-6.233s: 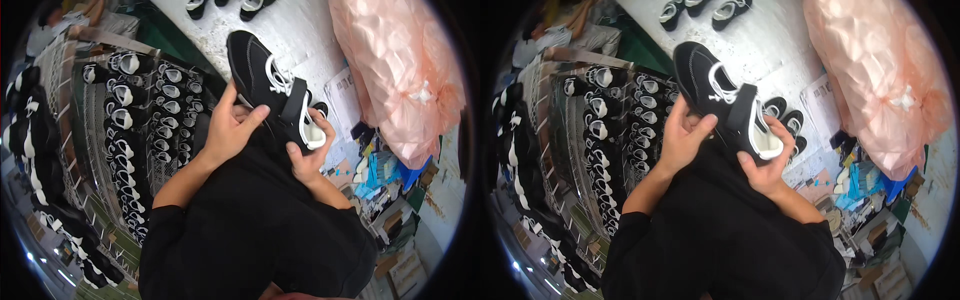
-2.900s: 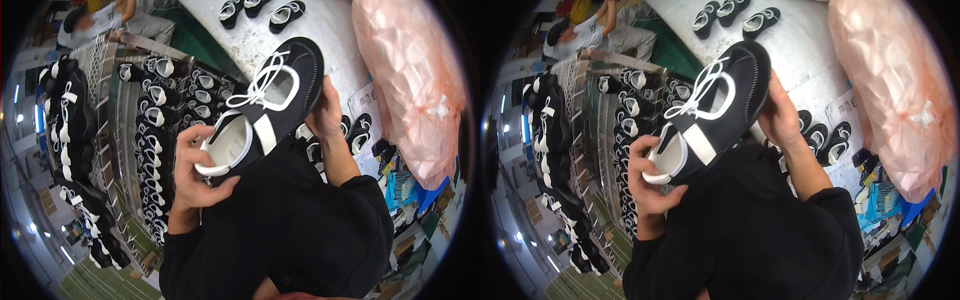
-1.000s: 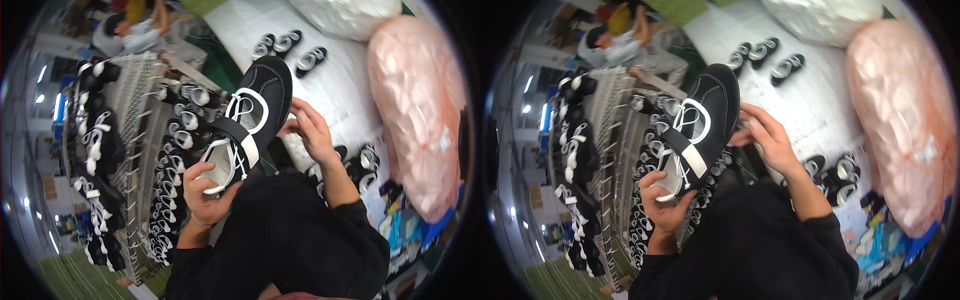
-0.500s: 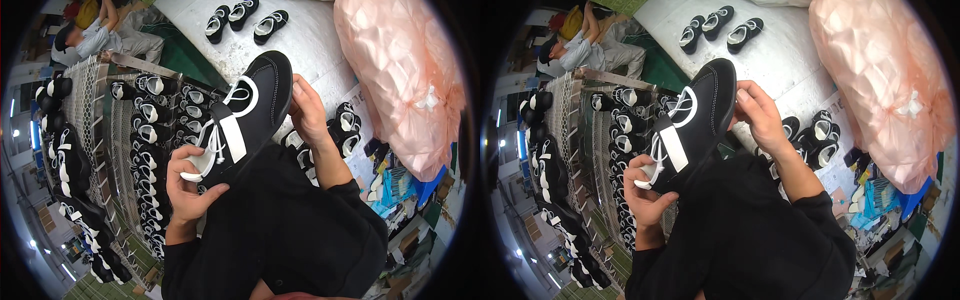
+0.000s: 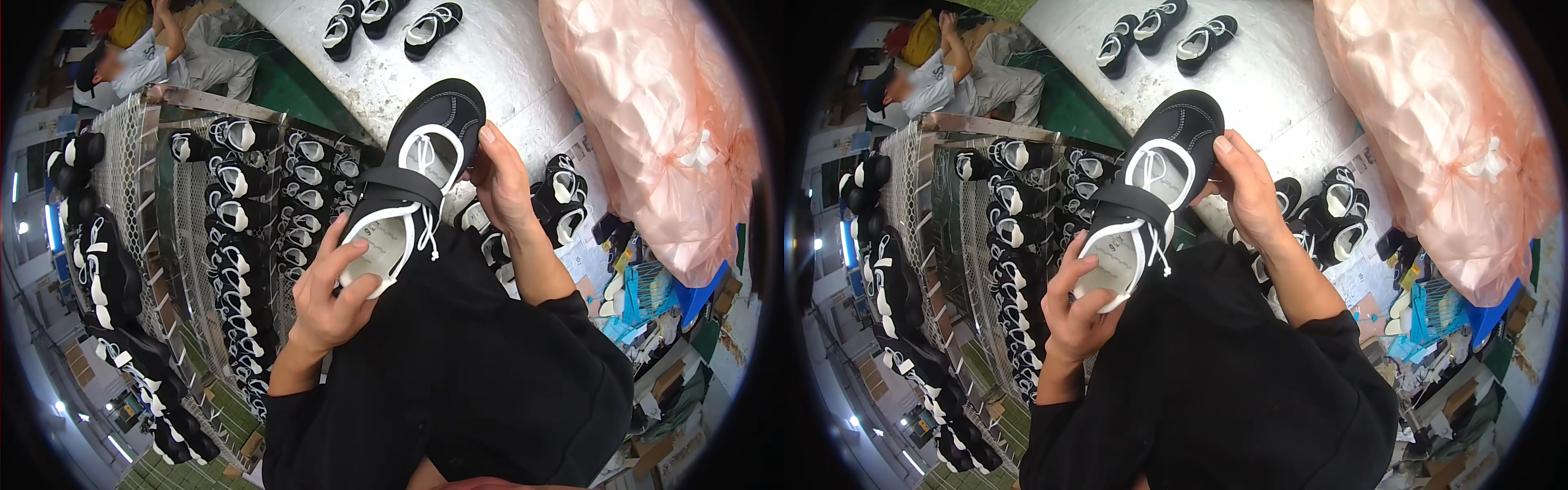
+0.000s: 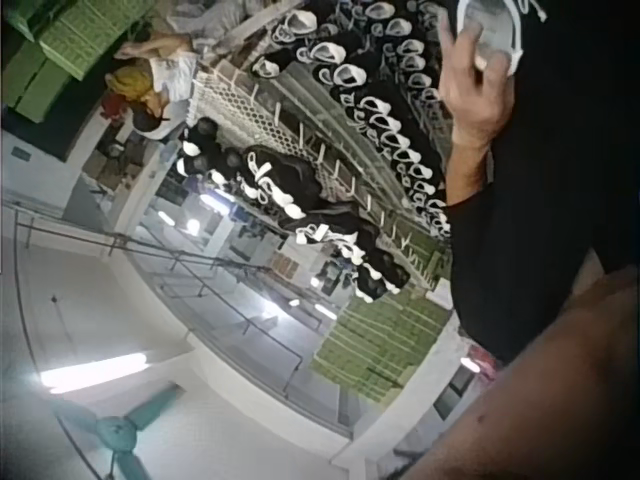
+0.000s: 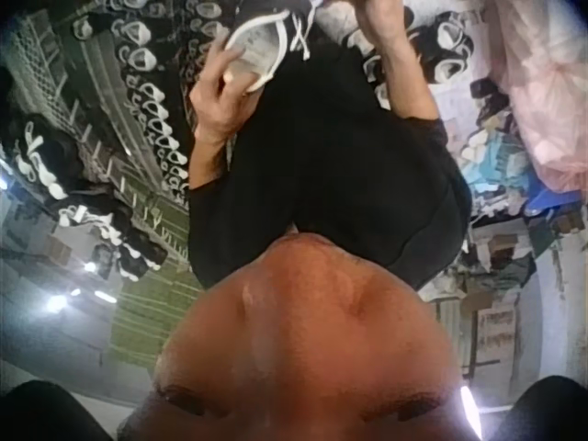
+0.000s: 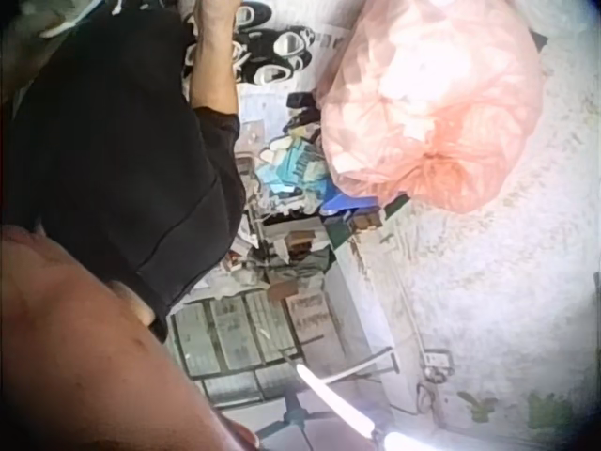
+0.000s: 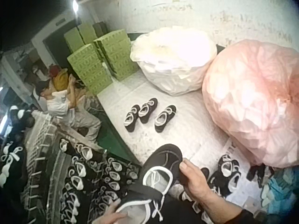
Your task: Inspecting and organizing manufactured shoes on a table and rack.
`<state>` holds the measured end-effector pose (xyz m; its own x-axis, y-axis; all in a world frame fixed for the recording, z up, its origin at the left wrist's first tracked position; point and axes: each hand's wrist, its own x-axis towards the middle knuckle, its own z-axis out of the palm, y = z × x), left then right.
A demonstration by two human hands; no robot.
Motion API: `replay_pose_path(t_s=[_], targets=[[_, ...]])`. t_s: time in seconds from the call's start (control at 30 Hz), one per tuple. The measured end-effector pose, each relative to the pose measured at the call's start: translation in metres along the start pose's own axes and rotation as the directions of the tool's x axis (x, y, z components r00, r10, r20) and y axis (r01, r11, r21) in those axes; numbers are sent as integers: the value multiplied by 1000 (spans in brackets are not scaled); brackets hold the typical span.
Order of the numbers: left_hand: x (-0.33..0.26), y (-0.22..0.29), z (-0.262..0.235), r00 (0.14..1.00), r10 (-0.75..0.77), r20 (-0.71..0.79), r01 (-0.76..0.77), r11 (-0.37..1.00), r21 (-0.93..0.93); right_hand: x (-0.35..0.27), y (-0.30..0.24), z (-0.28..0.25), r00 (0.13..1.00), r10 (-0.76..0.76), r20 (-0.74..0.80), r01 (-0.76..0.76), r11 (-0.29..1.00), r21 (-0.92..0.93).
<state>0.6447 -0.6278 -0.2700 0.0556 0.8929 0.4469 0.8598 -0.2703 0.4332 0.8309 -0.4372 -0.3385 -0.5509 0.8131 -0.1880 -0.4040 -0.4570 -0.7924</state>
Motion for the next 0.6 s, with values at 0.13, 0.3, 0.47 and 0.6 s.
replay_pose_path(t_s=[0.13, 0.3, 0.47, 0.6], targets=[[4, 0, 4, 996, 85, -4, -84, 990, 109, 1, 8, -6, 998, 52, -21, -51, 998, 29], [11, 2, 7, 990, 141, 17, -142, 970, 198, -2, 15, -5, 992, 111, 60, -116, 988, 97], [4, -5, 15, 971, 229, 63, -238, 944, 229, -7, 32, -1, 984, 172, -43, -165, 977, 133], [-1, -8, 24, 975, 208, 74, -218, 961, 172, -9, 31, 6, 969, 213, -126, -166, 937, 306]])
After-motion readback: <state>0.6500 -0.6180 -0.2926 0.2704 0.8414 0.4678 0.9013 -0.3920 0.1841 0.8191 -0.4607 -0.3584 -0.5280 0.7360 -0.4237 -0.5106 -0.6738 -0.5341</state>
